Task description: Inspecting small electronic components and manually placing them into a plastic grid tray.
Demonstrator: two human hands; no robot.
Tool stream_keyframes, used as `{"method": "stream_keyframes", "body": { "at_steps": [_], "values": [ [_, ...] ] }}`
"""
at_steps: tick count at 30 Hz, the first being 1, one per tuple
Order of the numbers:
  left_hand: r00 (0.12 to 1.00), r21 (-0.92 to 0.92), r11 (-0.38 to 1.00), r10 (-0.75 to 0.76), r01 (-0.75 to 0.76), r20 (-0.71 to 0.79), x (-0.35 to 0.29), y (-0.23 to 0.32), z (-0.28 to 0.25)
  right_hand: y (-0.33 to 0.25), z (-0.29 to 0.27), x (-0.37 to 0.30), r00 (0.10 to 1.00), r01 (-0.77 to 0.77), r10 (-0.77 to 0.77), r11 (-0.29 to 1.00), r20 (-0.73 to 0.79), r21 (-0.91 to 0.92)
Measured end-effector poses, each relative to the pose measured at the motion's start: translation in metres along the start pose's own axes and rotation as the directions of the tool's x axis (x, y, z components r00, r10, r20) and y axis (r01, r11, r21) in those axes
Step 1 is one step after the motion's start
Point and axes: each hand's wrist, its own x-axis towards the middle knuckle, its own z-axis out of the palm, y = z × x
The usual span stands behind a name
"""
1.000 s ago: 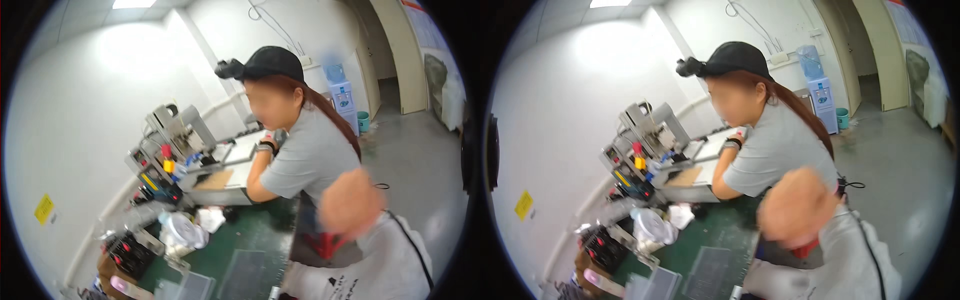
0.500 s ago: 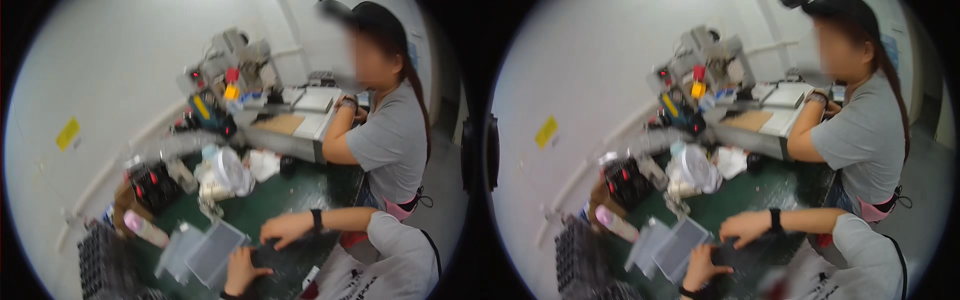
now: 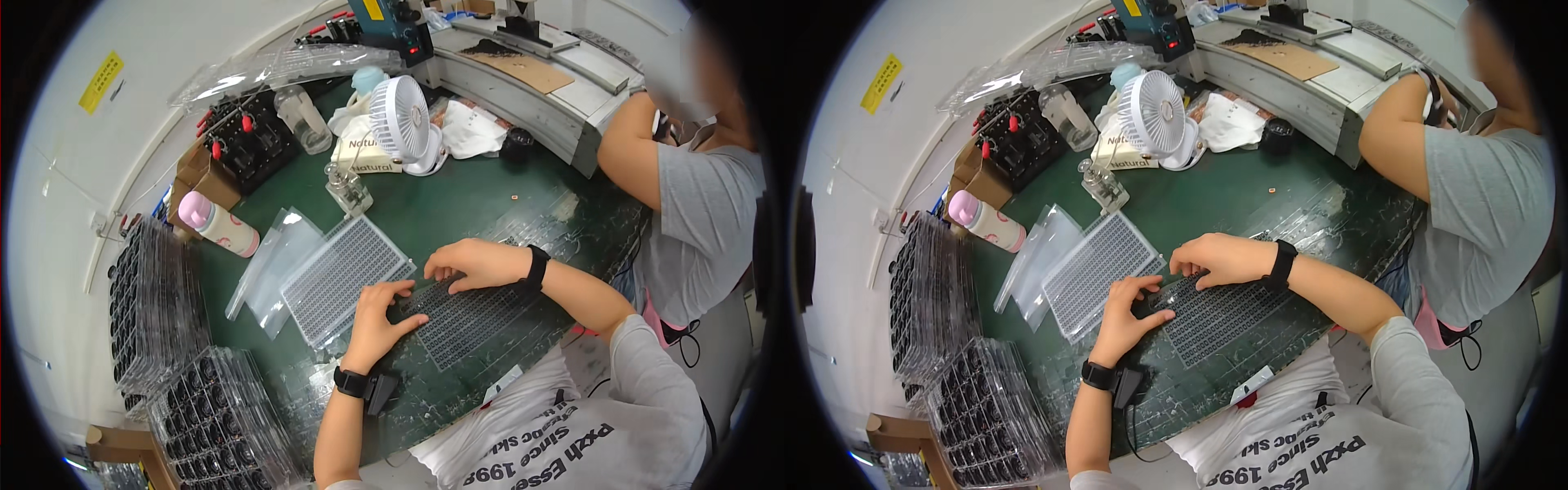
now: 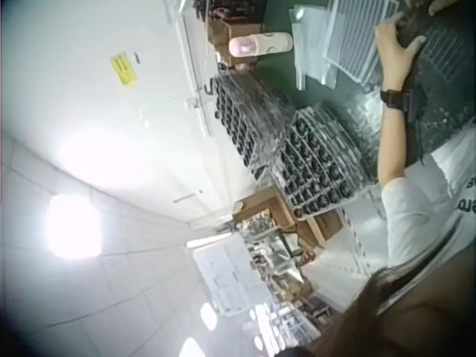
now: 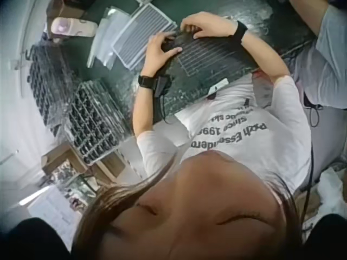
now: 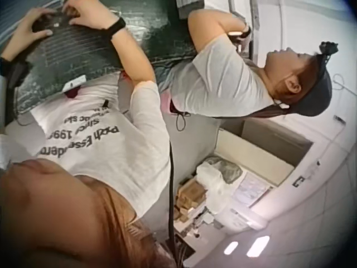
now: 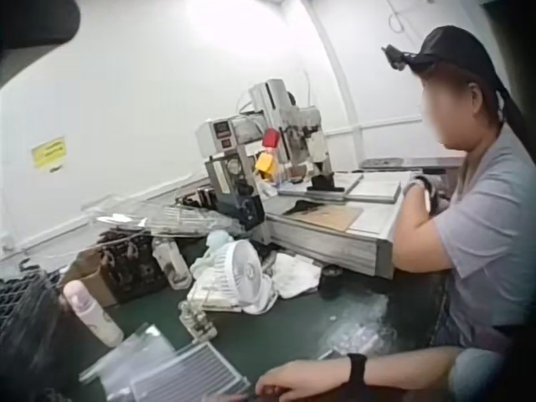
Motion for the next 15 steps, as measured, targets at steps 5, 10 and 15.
{"method": "stream_keyframes", "body": {
  "at_steps": [5, 10, 15],
  "values": [
    [0.999, -0.012, 1.0, 0.01, -0.01, -0.047, 0.0, 0.009, 0.001, -0.012, 0.002, -0.007, 1.0, -0.002, 0.002, 1.0, -0.023, 0.013],
    [0.999, -0.002, 0.999, 0.043, -0.043, 0.007, 0.001, 0.013, 0.001, -0.021, 0.003, -0.009, 0.998, -0.002, 0.004, 1.0, -0.058, 0.026],
    [1.0, -0.057, 0.998, 0.023, -0.022, 0.008, -0.001, 0.009, 0.004, -0.028, 0.001, -0.01, 0.995, -0.031, 0.033, 0.999, -0.096, 0.026]
  ]
}}
